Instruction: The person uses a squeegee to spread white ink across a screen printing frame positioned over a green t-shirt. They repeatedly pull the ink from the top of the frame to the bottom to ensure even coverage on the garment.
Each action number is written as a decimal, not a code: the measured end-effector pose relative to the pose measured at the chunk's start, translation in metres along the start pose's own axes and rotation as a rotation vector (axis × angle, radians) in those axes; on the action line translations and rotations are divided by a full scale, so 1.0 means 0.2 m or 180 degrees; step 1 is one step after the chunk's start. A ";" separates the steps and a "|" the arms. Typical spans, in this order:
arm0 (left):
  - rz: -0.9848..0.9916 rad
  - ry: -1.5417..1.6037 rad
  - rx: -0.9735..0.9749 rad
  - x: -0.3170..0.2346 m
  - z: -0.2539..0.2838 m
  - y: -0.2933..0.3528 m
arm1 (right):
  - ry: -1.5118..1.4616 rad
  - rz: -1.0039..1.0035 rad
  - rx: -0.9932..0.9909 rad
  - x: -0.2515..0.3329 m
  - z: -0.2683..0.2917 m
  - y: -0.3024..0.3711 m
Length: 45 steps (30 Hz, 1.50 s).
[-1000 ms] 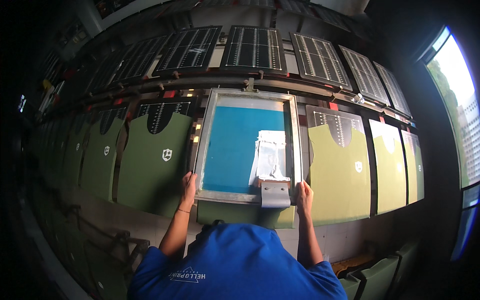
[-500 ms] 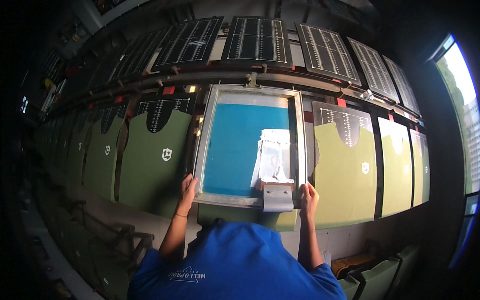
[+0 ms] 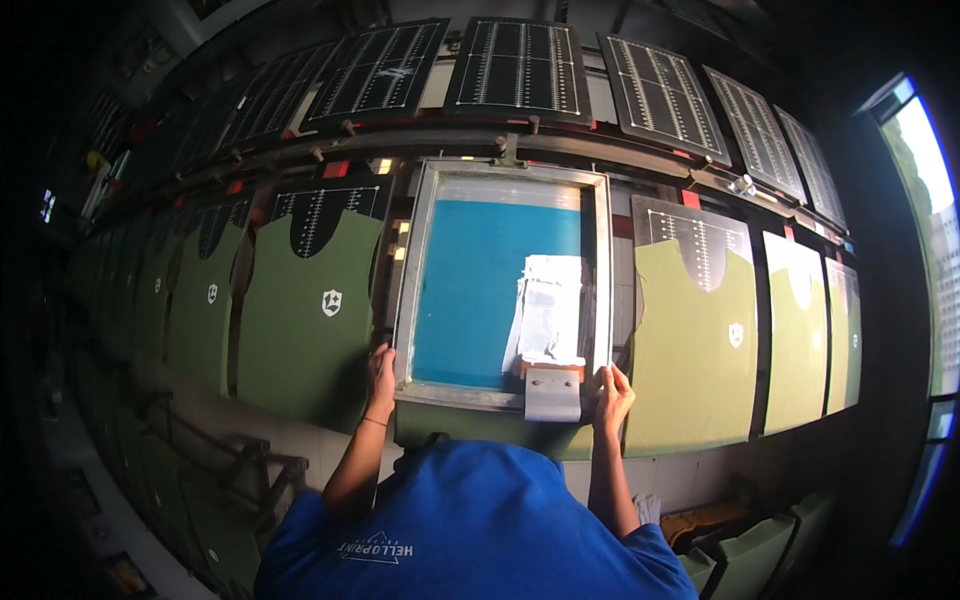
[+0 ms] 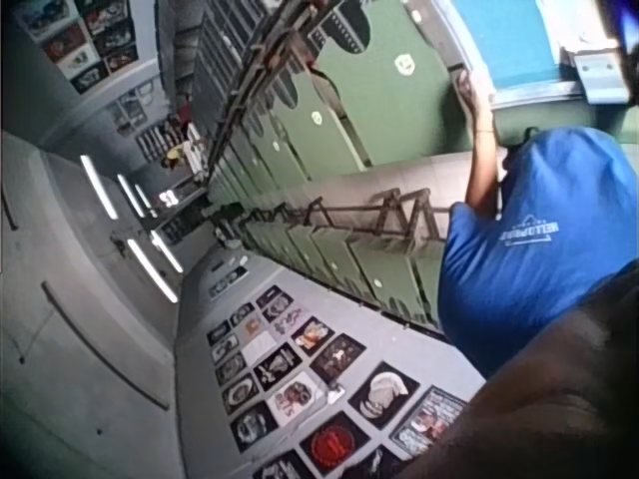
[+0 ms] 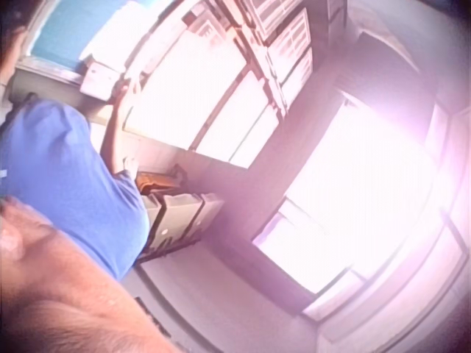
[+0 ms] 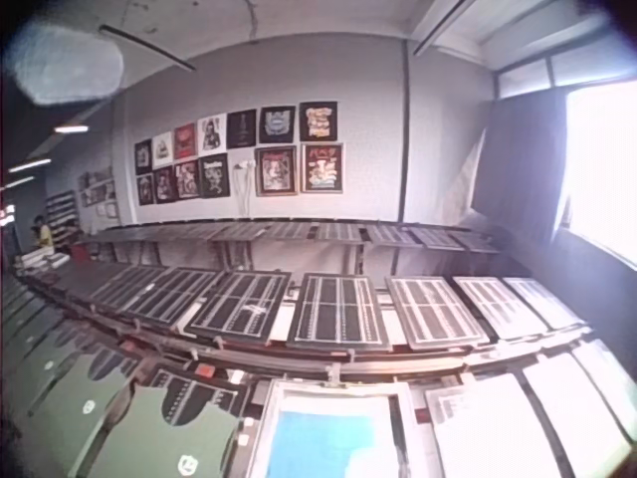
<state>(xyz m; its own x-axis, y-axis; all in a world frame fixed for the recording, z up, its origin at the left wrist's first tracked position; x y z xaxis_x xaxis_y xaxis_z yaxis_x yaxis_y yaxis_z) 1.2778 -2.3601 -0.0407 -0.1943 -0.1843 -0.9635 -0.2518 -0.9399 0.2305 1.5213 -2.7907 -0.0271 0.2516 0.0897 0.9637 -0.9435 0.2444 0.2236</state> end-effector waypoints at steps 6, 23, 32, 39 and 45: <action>-0.0108 -0.0010 -0.0207 0.09 0.02 -0.04 | 0.0028 0.0173 -0.0089 -0.01 -0.03 0.00; -0.0834 -0.0060 0.0138 -0.01 0.08 0.00 | 0.1430 0.1180 0.0049 0.04 0.12 0.04; -0.0747 -0.0682 0.0028 -0.13 0.30 0.40 | 0.1215 0.1758 0.0100 0.14 0.03 0.10; -0.0417 -0.0584 0.0639 -0.17 -0.05 0.80 | 0.1196 0.1580 0.0160 0.11 0.03 0.07; 0.0678 -0.0863 0.2581 -0.02 -0.45 1.15 | 0.1177 0.1578 0.0314 0.13 0.01 0.07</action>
<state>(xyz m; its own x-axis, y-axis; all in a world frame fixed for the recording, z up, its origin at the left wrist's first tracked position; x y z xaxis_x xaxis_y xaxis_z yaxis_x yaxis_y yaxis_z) 1.3066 -2.6012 0.0046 -0.5063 -0.1608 -0.8472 -0.7601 -0.3808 0.5265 1.5145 -2.7873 0.0013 -0.1800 0.5023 0.8458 -0.9782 -0.0007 -0.2078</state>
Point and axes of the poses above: each hand's wrist, its own y-axis away from the middle knuckle, its own z-axis out of the back of the hand, x = y × z, the point moved 6 cm from there along -y, towards the middle knuckle, and after that the axes turned 10 degrees about -x, right-handed, at the moved point
